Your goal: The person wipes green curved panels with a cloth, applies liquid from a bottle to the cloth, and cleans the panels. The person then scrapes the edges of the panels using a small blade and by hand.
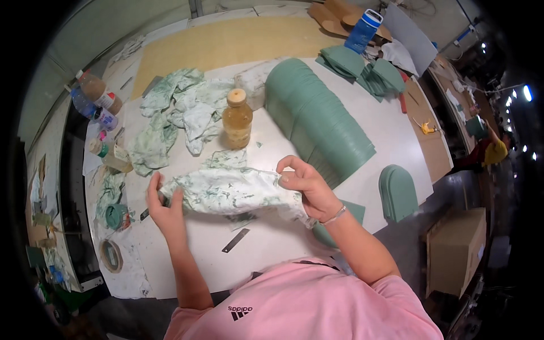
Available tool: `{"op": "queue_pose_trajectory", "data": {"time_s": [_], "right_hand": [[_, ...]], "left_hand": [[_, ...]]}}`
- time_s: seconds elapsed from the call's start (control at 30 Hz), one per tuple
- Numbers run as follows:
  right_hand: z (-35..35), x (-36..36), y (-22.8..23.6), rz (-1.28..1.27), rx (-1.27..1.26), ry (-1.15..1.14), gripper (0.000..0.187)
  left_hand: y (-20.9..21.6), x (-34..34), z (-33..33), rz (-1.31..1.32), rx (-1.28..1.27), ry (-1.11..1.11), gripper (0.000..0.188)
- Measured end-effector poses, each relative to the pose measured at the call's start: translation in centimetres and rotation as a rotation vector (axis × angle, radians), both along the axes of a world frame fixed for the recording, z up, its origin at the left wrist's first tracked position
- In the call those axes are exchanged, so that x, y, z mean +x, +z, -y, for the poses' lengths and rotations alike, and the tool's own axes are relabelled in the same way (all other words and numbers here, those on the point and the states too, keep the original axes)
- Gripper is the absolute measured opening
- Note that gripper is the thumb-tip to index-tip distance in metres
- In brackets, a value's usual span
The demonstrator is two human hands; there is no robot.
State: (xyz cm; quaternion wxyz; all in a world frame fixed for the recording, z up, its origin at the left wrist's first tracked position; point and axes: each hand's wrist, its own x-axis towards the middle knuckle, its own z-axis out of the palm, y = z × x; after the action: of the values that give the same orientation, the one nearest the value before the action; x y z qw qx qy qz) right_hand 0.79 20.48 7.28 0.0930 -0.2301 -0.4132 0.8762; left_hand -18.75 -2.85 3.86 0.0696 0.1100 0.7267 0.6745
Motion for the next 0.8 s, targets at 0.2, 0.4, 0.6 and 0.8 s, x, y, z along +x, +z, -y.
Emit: {"op": "queue_pose_trajectory", "data": {"time_s": [0.2,0.4,0.6,0.8], "right_hand": [[0.1,-1.0,-0.4,0.023,-0.185,-0.075,0.019],[-1.3,-2.0,-0.4,0.225,0.087,-0.039,0.019],[-4.6,-3.3,-1.6,0.37,0.373,-0.006,0.029],[-4.2,-9.8,-5.4,0.352,0.96,-0.205,0.069]], "left_hand": [[1.2,7.1,-5.2,-0.647,-0.447,-0.593,0.092],[-5.5,7.6,-7.1,0.033,-0.122,-0.803,0.053],[-4.4,6.0,-6.5,0.798,0.239,-0.51,0.029],[-3.4,5.6,-5.7,0.95,0.447,-0.342,0.033]]}}
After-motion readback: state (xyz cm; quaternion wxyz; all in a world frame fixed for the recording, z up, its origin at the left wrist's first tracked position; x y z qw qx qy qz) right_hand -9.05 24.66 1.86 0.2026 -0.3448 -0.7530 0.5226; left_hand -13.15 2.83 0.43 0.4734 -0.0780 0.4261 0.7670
